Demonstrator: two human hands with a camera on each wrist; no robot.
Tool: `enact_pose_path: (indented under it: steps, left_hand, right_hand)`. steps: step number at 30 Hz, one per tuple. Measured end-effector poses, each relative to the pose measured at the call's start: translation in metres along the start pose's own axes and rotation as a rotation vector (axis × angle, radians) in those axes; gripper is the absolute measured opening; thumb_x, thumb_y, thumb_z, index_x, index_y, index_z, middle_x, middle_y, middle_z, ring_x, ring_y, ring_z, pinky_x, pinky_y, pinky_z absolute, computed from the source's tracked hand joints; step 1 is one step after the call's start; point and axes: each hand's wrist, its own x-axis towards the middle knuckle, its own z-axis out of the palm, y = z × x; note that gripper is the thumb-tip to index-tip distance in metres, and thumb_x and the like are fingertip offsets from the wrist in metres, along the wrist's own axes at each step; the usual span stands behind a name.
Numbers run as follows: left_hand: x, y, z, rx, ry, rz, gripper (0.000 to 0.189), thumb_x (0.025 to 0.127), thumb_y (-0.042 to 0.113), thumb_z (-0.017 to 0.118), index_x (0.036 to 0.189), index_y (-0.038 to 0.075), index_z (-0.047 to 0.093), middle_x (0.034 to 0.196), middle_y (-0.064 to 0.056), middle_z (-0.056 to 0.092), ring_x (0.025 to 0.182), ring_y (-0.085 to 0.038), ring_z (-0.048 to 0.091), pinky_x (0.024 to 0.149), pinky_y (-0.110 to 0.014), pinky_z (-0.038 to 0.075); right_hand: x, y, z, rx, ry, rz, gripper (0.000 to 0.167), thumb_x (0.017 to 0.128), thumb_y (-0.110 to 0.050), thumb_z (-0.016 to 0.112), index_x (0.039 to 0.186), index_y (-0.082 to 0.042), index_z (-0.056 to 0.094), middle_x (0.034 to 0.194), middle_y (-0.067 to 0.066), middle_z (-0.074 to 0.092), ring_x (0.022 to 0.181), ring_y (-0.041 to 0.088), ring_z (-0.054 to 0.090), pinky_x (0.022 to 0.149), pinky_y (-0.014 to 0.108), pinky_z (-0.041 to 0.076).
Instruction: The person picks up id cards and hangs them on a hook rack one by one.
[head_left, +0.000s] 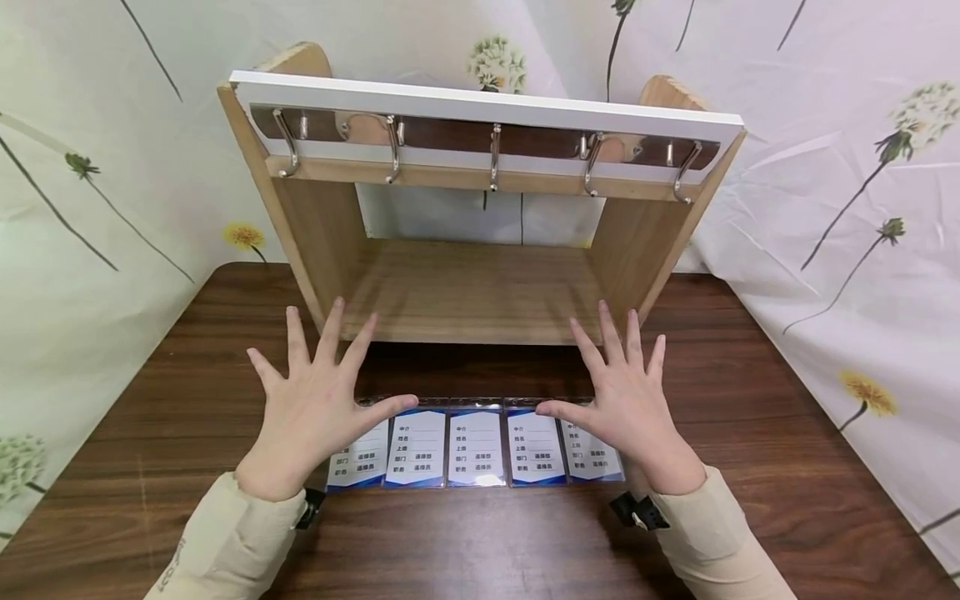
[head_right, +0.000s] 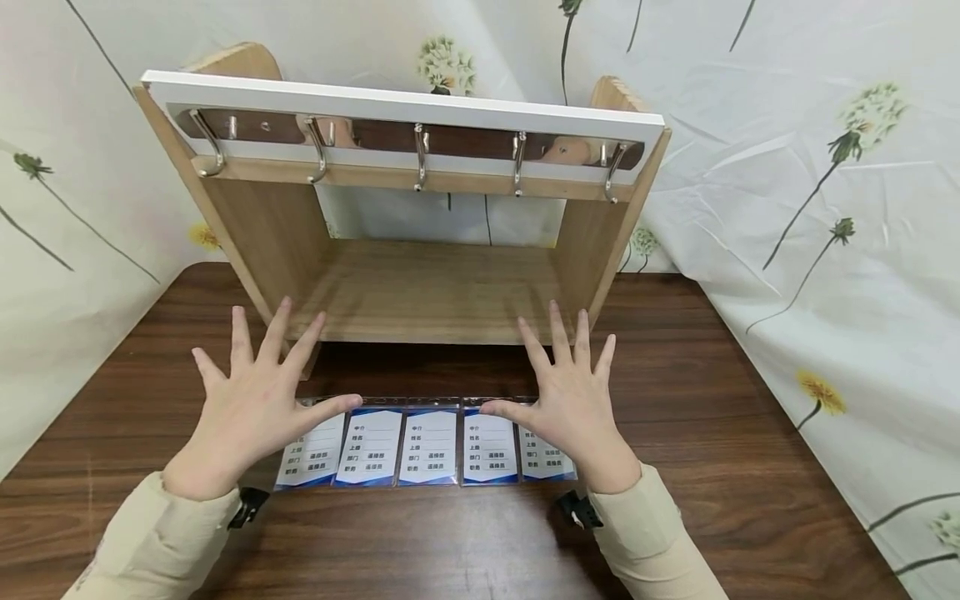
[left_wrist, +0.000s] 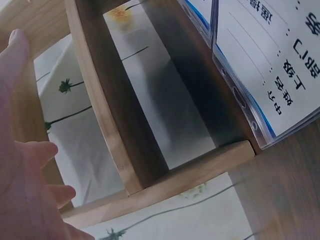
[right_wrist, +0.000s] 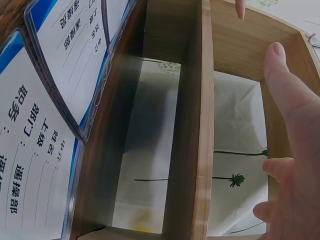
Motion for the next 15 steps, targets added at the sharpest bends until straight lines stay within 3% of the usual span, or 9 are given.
enact_pose_path:
  steps: [15]
  left_hand:
    - [0.001, -0.003, -0.008, -0.022, -0.035, -0.002, 0.108, 0.074, 0.085, 0.055, 0.159, 0.028, 0.019, 0.167, -0.011, 0.006, 0.148, -0.050, -0.012, 0.096, -0.088, -0.002]
  right_hand:
    - [0.002, 0.007, -0.014, 0.109, -0.016, -0.024, 0.111, 0.071, -0.073, 0.070, 0.159, -0.022, 0.023, 0.167, 0.011, 0.005, 0.153, 0.041, -0.001, 0.113, 0.073, -0.003]
